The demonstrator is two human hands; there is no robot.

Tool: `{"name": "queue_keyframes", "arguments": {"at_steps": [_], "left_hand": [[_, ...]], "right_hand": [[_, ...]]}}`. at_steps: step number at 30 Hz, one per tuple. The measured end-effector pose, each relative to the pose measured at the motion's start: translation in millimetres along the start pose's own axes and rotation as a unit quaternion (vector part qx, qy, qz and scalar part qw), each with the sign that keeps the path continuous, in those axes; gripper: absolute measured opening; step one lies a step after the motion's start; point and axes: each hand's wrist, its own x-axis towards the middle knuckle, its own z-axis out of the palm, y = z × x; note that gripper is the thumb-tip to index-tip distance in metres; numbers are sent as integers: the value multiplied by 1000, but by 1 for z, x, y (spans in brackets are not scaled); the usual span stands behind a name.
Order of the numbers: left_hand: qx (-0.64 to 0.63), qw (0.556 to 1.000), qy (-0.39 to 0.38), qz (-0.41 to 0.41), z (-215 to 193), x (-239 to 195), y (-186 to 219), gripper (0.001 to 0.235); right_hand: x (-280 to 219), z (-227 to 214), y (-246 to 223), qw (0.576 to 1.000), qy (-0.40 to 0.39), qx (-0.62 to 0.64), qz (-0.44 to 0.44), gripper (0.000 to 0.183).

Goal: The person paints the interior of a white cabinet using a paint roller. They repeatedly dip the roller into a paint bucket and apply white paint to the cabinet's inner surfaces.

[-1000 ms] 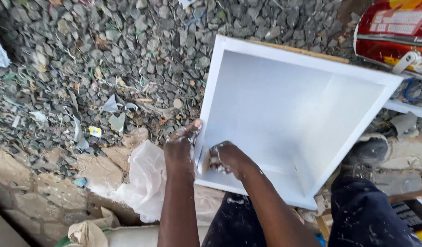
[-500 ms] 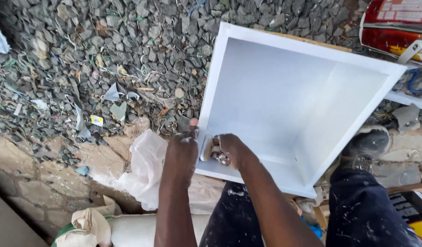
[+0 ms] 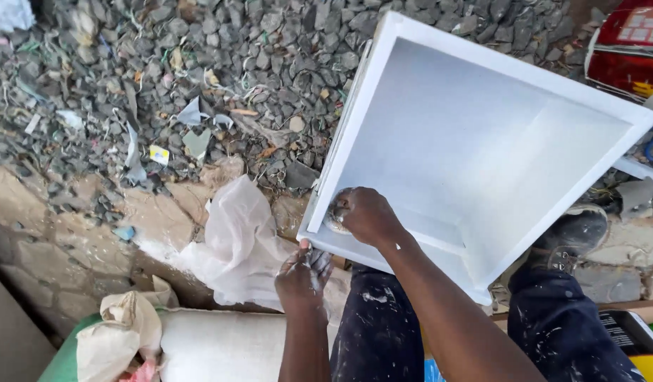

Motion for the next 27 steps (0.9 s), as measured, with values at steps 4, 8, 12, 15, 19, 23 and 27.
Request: {"name": "queue_keyframes", "arguments": {"at_steps": [4, 8, 12, 15, 19, 23, 27], "left_hand": [[-386, 920, 57, -23, 11, -28, 10, 33], [414, 874, 75, 242, 5, 74, -80, 71], [-397, 916, 40, -31, 9, -39, 31, 27], [-434, 898, 17, -72, 16, -42, 22, 39], [-395, 908, -39, -131, 40, -63, 6, 51], [-393, 904, -65, -157, 43, -106, 37, 63], [-366, 913, -82, -158, 71, -70, -12, 74]], "right_hand": [[-23, -6, -2, 979, -101, -129, -125, 49], [-18, 18, 23, 946, -3, -259, -196, 39], [-18, 12, 11, 925, 12, -330, -190, 24], [-56, -15, 59, 928, -57, -350, -112, 26], [-73, -33, 151, 946, -33, -306, 98, 29], [-19, -8, 115, 967, -22, -237, 85, 33], [-49, -5, -29, 991, -54, -115, -40, 39]]}}
